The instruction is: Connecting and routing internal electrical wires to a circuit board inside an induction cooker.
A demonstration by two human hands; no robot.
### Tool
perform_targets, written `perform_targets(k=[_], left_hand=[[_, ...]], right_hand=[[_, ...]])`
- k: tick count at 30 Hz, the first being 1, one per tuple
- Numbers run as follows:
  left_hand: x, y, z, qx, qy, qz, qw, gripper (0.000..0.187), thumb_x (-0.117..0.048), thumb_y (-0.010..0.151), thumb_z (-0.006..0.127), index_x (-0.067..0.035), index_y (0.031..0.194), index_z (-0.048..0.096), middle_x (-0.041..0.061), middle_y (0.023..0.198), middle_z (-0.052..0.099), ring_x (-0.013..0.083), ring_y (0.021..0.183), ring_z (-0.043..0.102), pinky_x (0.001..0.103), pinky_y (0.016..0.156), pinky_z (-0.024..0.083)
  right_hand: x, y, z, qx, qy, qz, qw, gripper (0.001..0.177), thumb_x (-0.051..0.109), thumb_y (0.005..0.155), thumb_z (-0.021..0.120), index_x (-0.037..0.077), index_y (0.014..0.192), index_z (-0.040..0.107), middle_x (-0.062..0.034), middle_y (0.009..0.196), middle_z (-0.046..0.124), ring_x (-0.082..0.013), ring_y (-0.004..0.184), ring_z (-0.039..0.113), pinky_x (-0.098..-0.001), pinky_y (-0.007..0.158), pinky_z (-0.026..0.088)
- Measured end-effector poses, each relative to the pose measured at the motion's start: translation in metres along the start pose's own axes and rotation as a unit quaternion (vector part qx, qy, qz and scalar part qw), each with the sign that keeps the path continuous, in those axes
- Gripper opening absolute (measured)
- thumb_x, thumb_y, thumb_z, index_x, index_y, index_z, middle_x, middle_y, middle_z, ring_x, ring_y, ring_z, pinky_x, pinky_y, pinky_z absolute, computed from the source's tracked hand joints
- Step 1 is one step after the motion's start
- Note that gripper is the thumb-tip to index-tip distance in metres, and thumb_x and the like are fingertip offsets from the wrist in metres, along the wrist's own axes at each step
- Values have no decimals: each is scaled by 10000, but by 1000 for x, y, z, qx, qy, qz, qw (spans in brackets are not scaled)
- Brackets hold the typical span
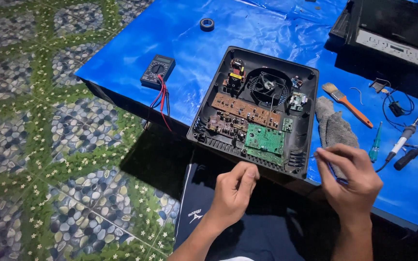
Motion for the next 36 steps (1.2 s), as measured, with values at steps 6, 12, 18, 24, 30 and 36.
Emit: perform_targets(k=[6, 12, 18, 24, 30, 36], left_hand=[[2, 0, 6, 43, 42, -28, 998, 309, -242, 1074, 447, -11, 1247, 556, -11, 616, 535, 87, 491, 428, 262, 478, 364], [-34, 13, -7, -28, 169, 61, 983, 41, -75, 945, 684, -38, 961, 693, -6, 589, 591, 86, 442, 460, 249, 405, 373], [-45, 28, -20, -64, 217, 89, 970, 163, -235, 979, 669, -114, 1015, 773, 123, 591, 702, 335, 614, 739, 359, 515, 556], [-32, 78, -22, -53, 352, 163, 920, 196, -252, 1000, 618, -123, 1012, 765, 159, 761, 753, 379, 710, 745, 501, 571, 560], [24, 184, -33, -51, 515, 207, 830, 146, -267, 1040, 555, -205, 1049, 687, 134, 661, 687, 422, 626, 719, 555, 557, 568], [25, 227, -31, -41, 586, 242, 772, 87, -250, 1021, 509, -215, 1007, 587, 73, 643, 642, 393, 621, 720, 499, 555, 571]], right_hand=[[43, 13, 19, 72, 45, -59, 995, 364, -128, 769, 815, 35, 1093, 788, -118, 1126, 677, -188, 856, 609, -303, 738, 535], [75, 36, 28, 76, 70, -155, 983, 295, -111, 784, 818, 45, 1032, 785, -106, 1106, 729, -212, 887, 662, -327, 751, 553], [99, 56, 37, 28, 80, -282, 956, 204, -96, 866, 772, 88, 945, 808, -107, 970, 774, -322, 810, 722, -409, 729, 564], [58, 92, 78, 18, 90, -316, 944, 171, -87, 893, 803, 39, 1007, 789, -170, 991, 760, -384, 840, 707, -457, 736, 548], [20, 154, 124, 111, 130, -198, 965, 198, -58, 903, 820, 25, 1081, 793, -172, 989, 772, -409, 927, 730, -473, 825, 575], [-19, 176, 165, 160, 149, -39, 975, 123, 70, 988, 766, 101, 1101, 802, -133, 941, 767, -363, 908, 738, -452, 785, 553]])
Point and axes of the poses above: each hand's wrist, its own y-axis towards the middle knuckle, its own z-axis out of the palm, x = y × z, the point moved 10 cm from there along y, towards the middle knuckle
